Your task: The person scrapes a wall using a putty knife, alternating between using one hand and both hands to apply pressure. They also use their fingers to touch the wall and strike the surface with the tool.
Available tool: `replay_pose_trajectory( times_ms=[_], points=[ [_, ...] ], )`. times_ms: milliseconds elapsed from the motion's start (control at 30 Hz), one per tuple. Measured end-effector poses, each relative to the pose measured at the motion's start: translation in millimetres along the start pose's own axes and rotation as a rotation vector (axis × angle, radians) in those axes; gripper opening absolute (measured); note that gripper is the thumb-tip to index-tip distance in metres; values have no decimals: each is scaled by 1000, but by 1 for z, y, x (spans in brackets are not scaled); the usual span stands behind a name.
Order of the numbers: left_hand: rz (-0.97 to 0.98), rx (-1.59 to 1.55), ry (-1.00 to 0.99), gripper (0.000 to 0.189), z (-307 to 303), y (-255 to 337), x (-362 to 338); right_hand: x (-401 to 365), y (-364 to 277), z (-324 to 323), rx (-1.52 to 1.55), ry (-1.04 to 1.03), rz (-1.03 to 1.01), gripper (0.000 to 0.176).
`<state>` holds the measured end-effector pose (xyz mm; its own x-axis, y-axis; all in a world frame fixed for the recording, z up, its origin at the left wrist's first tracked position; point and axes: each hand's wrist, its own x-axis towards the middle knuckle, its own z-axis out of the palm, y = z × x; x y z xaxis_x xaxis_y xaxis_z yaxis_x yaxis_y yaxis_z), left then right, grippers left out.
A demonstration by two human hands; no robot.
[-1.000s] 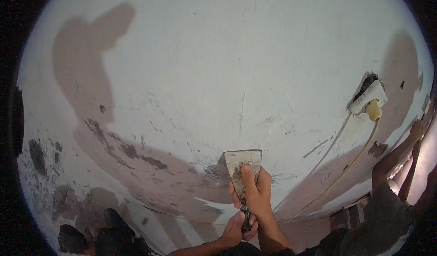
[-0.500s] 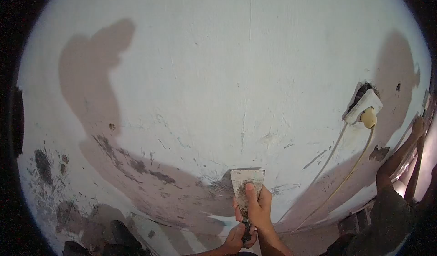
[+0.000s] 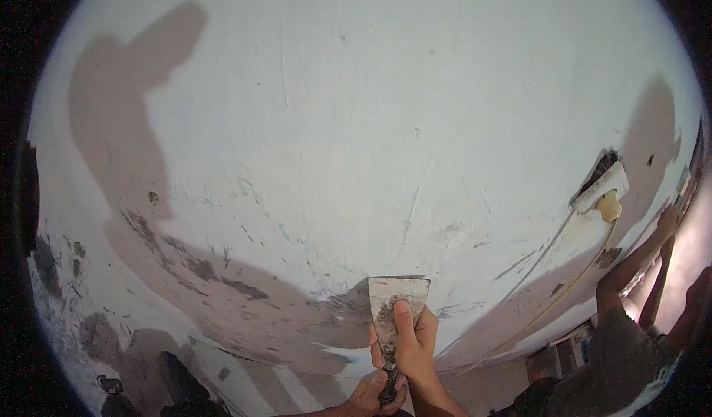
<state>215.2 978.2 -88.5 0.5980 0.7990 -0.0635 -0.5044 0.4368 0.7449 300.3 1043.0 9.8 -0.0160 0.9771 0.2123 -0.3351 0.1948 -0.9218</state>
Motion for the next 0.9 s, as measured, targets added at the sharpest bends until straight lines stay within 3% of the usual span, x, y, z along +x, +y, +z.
replay_pose_trajectory(
  times_ms=[33,100,233,300,433,533,633,800,900],
  points=[
    [4,-8,-6,44,-3,-4,3,0,1,1,-4,13,7,36],
    [217,97,5,52,-9,-15,10,0,10,0,-9,42,-22,36],
    [194,-111,-101,44,-15,-22,13,1,20,-1,-30,82,-106,36],
    [159,186,71,36,-9,-18,11,4,6,4,-9,80,-64,36],
    [128,204,1,35,-4,5,2,2,2,8,38,69,-41,35],
    [250,124,133,40,4,6,0,6,1,12,58,46,-35,34],
    [77,82,191,39,6,14,-6,-2,4,14,74,72,-23,32],
    [148,153,141,41,-3,7,-9,-1,22,14,60,129,-103,32],
    [167,177,154,43,4,21,-14,0,11,18,113,103,-33,31]
  ],
)
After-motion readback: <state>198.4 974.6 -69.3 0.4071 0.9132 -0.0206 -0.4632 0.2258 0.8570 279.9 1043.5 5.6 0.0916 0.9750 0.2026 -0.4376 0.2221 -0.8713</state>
